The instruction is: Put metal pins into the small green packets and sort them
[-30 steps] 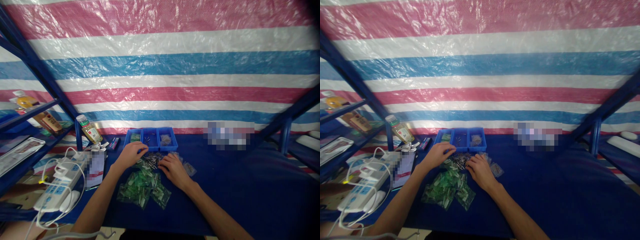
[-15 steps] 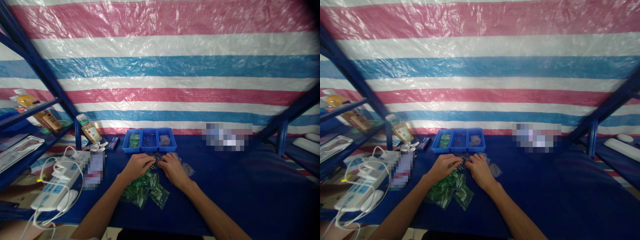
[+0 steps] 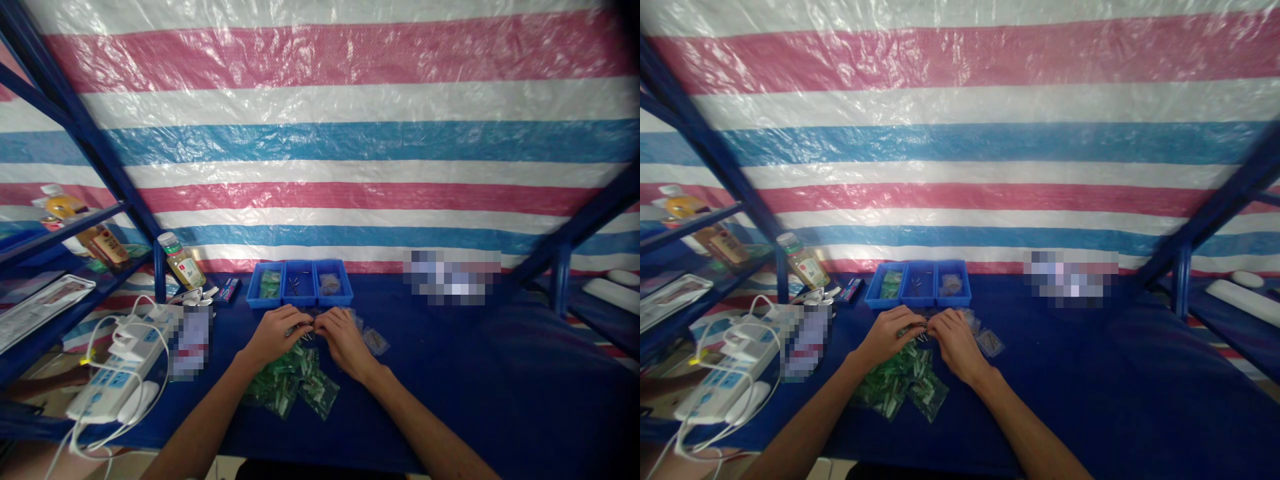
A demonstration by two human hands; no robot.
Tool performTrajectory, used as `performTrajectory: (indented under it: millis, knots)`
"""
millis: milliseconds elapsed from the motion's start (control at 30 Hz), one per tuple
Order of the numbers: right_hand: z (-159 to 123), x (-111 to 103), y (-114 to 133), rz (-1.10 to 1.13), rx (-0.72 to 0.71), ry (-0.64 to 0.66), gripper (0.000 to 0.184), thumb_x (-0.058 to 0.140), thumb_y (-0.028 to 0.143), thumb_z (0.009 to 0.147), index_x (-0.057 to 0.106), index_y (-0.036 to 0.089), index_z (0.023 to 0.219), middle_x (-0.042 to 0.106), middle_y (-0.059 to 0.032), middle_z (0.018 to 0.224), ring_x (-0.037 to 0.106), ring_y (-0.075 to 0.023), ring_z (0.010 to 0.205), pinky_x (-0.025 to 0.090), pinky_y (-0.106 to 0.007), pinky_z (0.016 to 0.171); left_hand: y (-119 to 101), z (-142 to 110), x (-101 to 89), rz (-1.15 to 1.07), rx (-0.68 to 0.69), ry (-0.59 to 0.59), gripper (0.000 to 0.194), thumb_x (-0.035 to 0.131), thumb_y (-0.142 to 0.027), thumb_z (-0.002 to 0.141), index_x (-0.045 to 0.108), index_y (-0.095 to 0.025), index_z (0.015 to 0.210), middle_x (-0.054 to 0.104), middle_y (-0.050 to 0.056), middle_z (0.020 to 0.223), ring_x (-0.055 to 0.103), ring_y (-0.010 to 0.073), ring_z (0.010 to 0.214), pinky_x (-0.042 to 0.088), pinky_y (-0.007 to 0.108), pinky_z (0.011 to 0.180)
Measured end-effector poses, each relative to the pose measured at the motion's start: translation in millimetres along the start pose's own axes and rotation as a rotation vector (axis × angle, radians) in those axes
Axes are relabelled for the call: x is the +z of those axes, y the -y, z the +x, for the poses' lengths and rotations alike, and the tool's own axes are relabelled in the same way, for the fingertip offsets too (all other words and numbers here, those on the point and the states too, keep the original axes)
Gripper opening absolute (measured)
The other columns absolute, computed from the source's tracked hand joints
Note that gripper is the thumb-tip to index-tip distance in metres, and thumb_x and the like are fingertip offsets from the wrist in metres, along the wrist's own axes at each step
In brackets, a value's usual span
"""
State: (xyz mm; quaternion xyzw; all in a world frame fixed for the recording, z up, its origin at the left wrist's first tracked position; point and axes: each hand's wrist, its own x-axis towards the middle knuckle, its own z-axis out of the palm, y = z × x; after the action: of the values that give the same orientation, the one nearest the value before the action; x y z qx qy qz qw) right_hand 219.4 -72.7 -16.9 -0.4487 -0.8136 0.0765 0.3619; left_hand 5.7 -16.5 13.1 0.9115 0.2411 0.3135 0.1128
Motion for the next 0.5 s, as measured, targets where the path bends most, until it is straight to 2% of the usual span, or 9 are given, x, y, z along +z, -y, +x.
performTrajectory:
  millis: [167,367,500]
  knots:
    - [-1.7,3.1,-1.6,0.155,0.014,-0.108,0.019,0.047,0.019,0.105,0.065,0.021,0.100,0.069,-0.0068,0.090,0.060,-0.0229,0.089,0.047,-0.037,0.081,0.5,-0.8,2.6,-0.019,0.020,-0.005,0.017,0.063,-0.031,0.098,0.073,-0.019,0.105,0.075,0.008,0.095,0.069,0.0190,0.089,0.056,0.031,0.079]
    - [-2.1,3.8,-1.7,0.249,0.009,-0.228,0.023,0.047,0.020,0.106,0.065,0.023,0.118,0.072,-0.0091,0.104,0.066,-0.0230,0.094,0.054,-0.038,0.086,0.9,-1.0,3.0,-0.029,0.017,0.020,0.017,0.064,-0.031,0.098,0.073,-0.020,0.107,0.075,0.008,0.098,0.069,0.0190,0.090,0.055,0.031,0.081]
    - [-3.3,4.3,-0.8,0.277,0.007,-0.254,0.021,0.050,0.021,0.105,0.071,0.023,0.108,0.074,-0.0075,0.097,0.070,-0.0216,0.089,0.056,-0.035,0.083,0.0,-0.7,3.0,-0.018,0.007,0.024,0.018,0.065,-0.031,0.097,0.072,-0.020,0.110,0.074,0.007,0.098,0.069,0.0196,0.091,0.055,0.032,0.081]
